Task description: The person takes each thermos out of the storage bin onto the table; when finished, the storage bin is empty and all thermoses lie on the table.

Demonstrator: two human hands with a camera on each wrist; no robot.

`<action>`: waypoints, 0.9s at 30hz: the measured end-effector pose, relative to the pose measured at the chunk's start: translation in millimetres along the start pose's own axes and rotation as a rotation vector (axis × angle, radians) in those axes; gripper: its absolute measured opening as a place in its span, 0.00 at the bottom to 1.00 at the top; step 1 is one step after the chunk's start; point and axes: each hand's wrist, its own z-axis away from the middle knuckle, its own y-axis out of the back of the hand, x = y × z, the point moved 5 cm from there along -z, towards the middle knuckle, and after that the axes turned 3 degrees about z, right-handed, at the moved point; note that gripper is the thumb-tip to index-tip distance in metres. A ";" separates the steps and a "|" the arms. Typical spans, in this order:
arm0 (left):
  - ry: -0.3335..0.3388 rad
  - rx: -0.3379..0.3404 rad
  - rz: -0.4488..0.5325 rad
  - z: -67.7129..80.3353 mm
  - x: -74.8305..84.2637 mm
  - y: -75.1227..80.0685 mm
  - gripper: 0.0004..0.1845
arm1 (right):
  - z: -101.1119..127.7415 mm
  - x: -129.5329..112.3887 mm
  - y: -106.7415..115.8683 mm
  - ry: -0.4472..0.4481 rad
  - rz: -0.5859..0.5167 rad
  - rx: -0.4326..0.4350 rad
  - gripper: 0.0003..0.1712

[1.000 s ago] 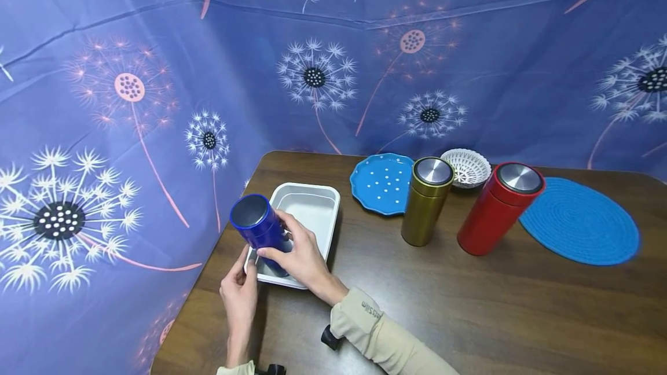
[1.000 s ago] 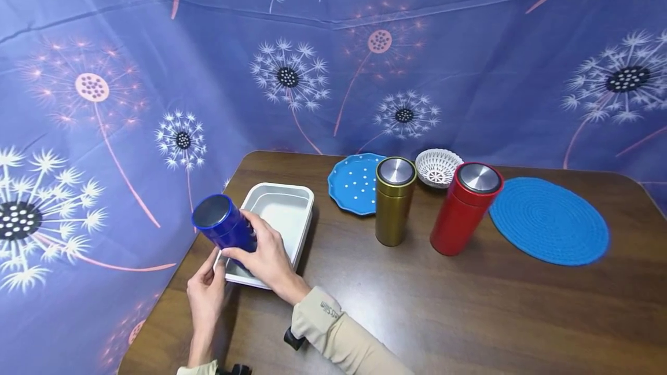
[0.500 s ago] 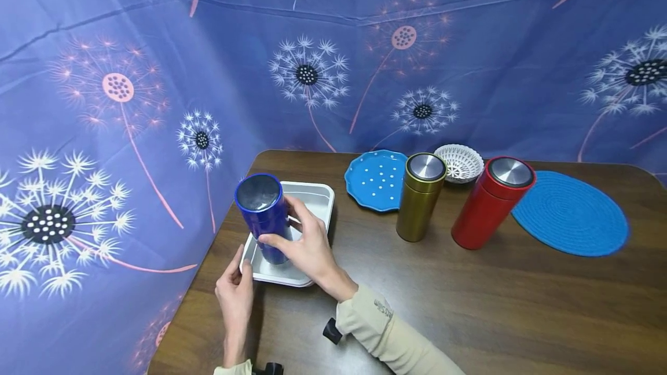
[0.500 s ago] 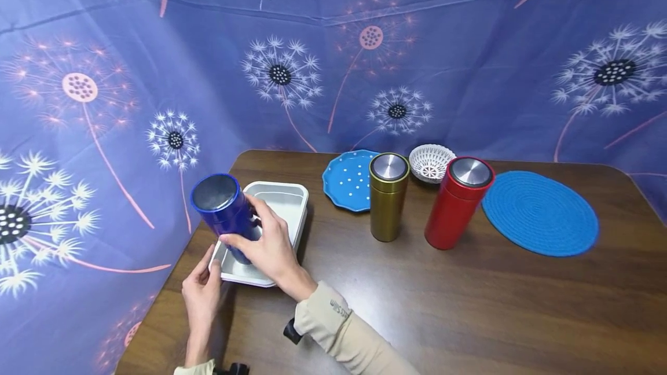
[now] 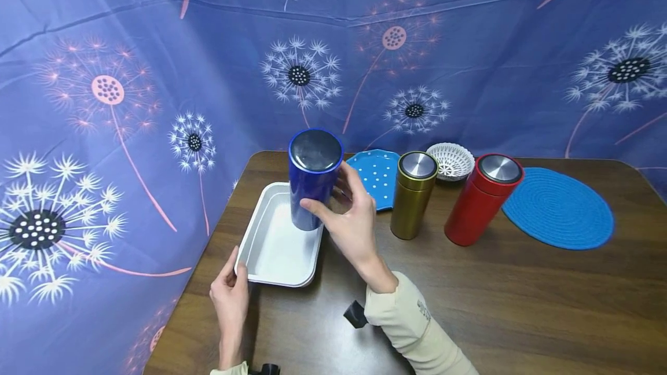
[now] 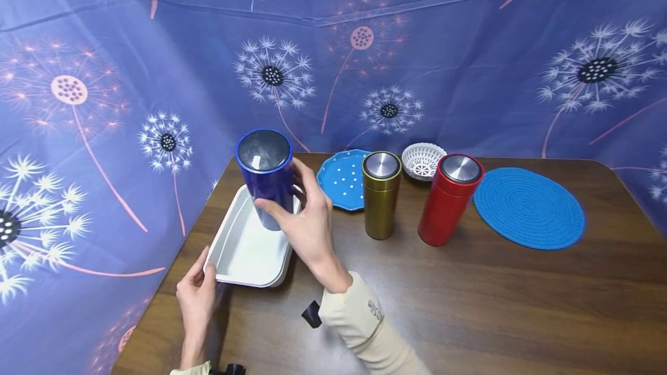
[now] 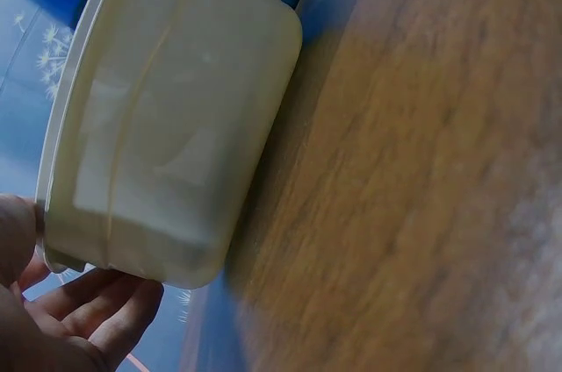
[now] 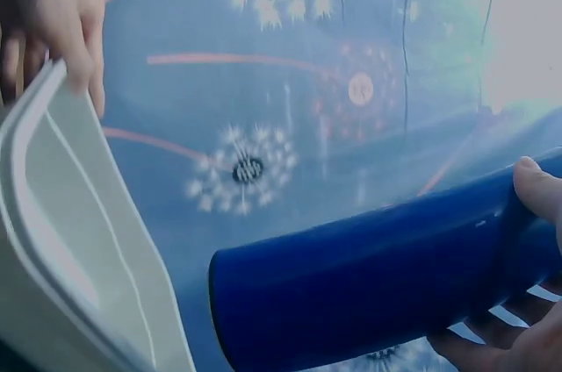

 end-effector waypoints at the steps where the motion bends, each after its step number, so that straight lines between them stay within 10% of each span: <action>1: 0.002 -0.001 -0.001 0.5 3.1 0.2 0.20 | -0.5 1.5 5.0 -0.005 0.017 0.018 0.42; 7: 0.002 0.001 0.001 2.8 20.3 1.6 0.19 | 1.0 16.2 28.8 -0.021 0.105 0.100 0.43; 27: 0.019 0.009 -0.004 -1.8 -5.5 -0.1 0.20 | 19.5 79.4 53.3 -0.183 0.224 0.156 0.41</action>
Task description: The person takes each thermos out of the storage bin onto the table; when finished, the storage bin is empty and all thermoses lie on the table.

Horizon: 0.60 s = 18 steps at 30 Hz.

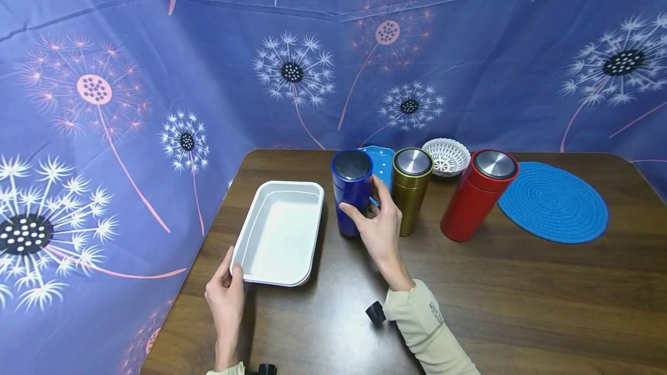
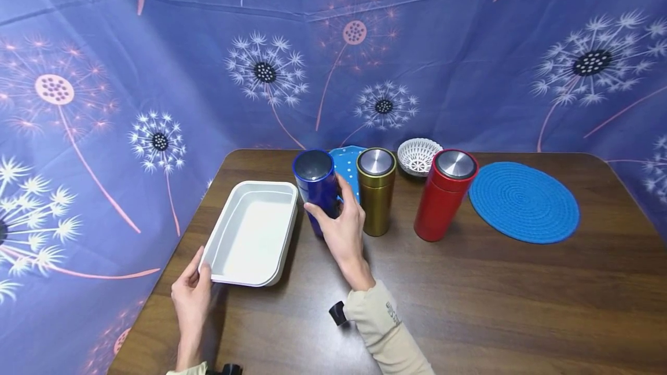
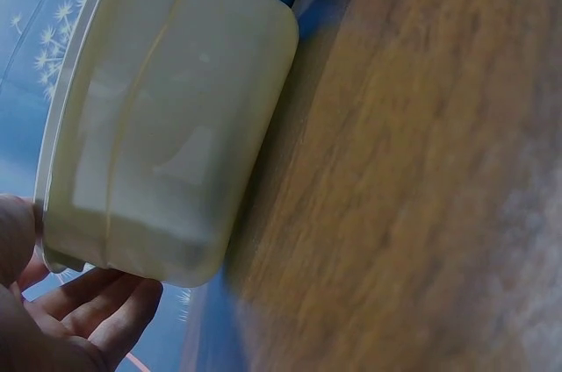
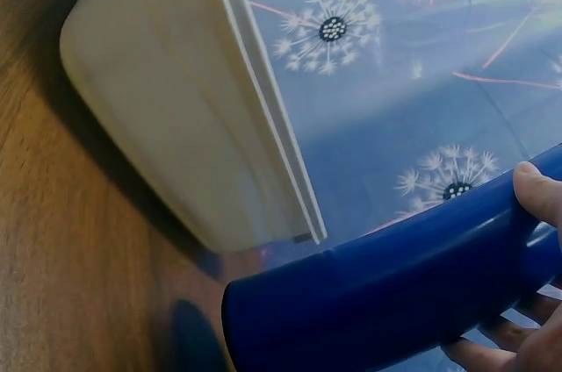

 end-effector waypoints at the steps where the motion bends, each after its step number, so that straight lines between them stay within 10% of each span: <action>1: 0.000 0.000 0.002 -0.1 0.0 0.0 0.20 | -0.1 1.4 -0.2 -0.001 0.005 0.001 0.41; 18: 0.004 0.004 -0.001 -0.5 -0.2 -0.3 0.20 | -1.8 18.7 -6.0 -0.035 0.050 -0.008 0.43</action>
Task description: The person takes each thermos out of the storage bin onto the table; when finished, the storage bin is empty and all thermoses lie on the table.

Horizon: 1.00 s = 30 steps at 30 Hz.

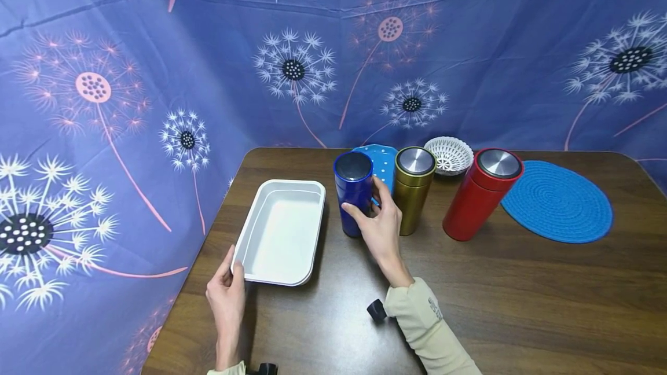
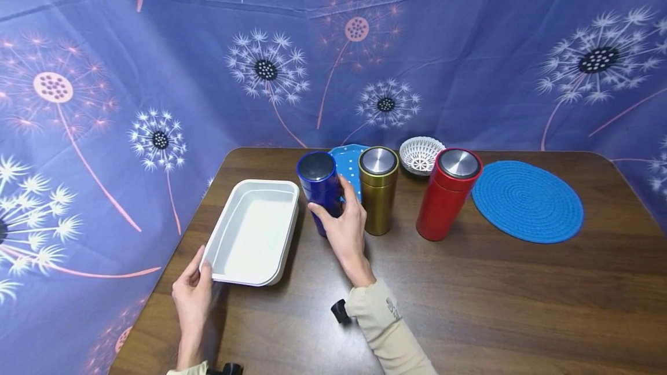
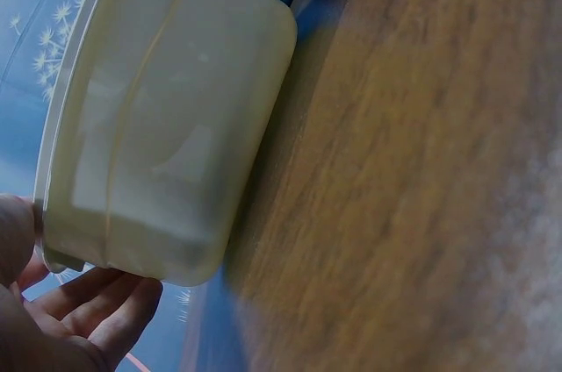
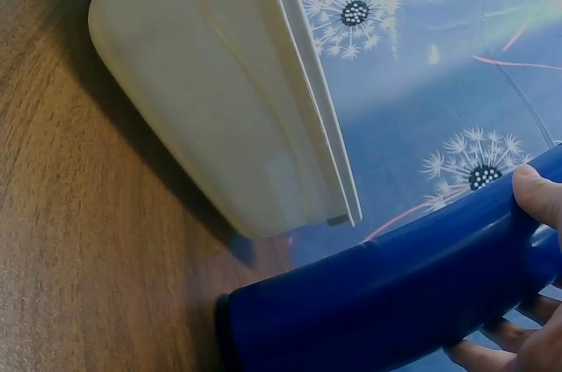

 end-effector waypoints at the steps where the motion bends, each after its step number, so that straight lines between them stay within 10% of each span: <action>1: 0.002 0.001 0.002 0.4 0.5 0.3 0.20 | 0.2 0.3 -0.3 -0.003 0.000 -0.002 0.43; 30: -0.022 -0.088 -0.040 -2.7 3.2 -1.6 0.20 | 9.0 2.0 -0.7 0.005 0.073 -0.004 0.43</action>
